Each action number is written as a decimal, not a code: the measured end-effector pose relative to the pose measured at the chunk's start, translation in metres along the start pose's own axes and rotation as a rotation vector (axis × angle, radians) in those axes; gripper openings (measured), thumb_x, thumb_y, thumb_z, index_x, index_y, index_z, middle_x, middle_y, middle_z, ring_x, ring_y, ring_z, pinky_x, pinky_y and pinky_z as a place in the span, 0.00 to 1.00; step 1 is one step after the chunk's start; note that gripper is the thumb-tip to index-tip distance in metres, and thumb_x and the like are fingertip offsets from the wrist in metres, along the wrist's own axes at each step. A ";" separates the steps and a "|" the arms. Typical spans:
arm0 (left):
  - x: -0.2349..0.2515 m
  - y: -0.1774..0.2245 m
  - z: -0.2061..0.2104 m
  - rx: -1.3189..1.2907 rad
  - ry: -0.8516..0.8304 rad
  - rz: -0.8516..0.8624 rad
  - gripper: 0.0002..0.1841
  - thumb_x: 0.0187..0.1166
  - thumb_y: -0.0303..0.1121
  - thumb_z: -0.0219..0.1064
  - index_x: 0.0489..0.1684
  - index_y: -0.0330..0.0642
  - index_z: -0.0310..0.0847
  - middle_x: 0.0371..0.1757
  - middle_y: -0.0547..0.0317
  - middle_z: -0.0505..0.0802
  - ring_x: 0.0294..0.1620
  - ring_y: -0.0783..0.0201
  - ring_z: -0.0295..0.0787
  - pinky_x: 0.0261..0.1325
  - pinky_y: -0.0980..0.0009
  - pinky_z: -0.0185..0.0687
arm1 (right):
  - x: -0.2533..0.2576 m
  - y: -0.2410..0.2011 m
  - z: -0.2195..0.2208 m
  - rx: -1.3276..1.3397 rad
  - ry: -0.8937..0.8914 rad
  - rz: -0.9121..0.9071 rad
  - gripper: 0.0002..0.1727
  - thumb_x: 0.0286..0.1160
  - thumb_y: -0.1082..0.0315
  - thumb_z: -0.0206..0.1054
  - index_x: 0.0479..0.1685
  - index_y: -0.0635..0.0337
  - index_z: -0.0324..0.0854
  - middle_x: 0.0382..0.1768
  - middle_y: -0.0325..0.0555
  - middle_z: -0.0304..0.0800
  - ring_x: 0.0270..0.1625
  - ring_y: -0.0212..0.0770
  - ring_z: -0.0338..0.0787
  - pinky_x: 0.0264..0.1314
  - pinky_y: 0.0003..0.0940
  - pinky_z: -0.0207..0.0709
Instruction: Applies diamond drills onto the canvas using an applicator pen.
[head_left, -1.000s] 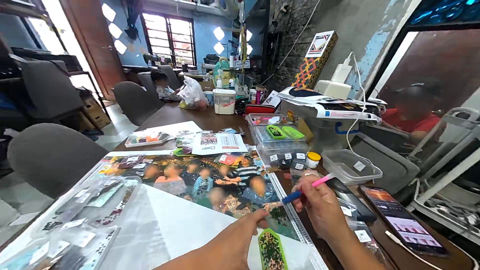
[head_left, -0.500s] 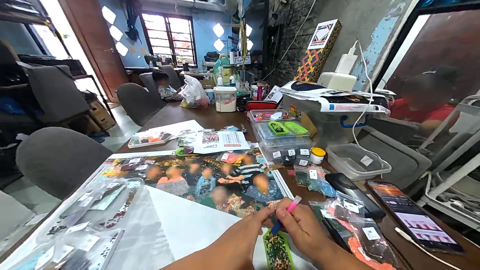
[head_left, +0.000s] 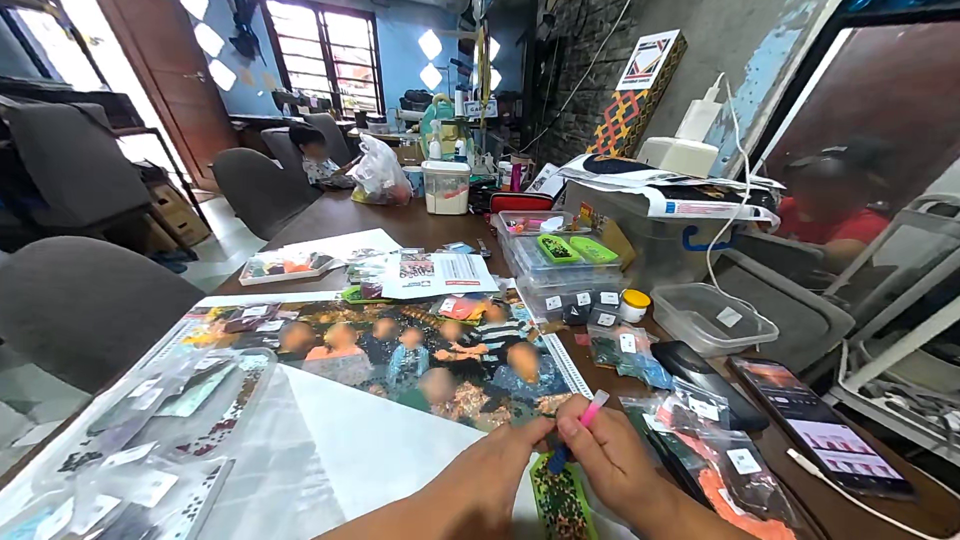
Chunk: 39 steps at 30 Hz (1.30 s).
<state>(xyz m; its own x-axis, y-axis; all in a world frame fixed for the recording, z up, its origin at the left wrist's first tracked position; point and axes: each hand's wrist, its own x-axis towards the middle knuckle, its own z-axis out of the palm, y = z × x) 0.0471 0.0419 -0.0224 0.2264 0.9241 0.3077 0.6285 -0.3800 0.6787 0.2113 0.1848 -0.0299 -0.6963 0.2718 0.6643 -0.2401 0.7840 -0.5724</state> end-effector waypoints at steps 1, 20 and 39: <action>0.000 -0.001 0.000 0.000 0.002 0.007 0.58 0.48 0.45 0.90 0.83 0.28 0.60 0.65 0.37 0.87 0.61 0.43 0.85 0.65 0.49 0.80 | 0.000 0.000 0.000 0.005 0.000 -0.002 0.26 0.95 0.50 0.45 0.36 0.61 0.75 0.24 0.42 0.79 0.27 0.24 0.81 0.31 0.19 0.77; 0.001 -0.009 0.005 -0.009 0.052 0.074 0.61 0.47 0.48 0.89 0.85 0.26 0.57 0.62 0.39 0.89 0.55 0.47 0.86 0.60 0.54 0.82 | 0.004 -0.004 -0.004 0.129 0.054 0.124 0.22 0.95 0.53 0.47 0.34 0.58 0.74 0.22 0.32 0.76 0.24 0.16 0.76 0.28 0.13 0.72; -0.003 -0.015 -0.008 -0.148 -0.150 0.122 0.65 0.42 0.44 0.90 0.87 0.26 0.52 0.61 0.34 0.87 0.55 0.43 0.85 0.61 0.45 0.78 | 0.011 0.012 -0.030 0.042 0.180 0.329 0.18 0.89 0.61 0.49 0.29 0.55 0.75 0.21 0.27 0.74 0.24 0.17 0.75 0.28 0.15 0.72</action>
<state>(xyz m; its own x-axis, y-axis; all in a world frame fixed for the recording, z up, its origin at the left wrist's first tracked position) 0.0310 0.0445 -0.0276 0.4092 0.8624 0.2980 0.4767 -0.4805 0.7361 0.2214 0.2142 -0.0152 -0.6118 0.6021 0.5131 -0.0533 0.6158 -0.7861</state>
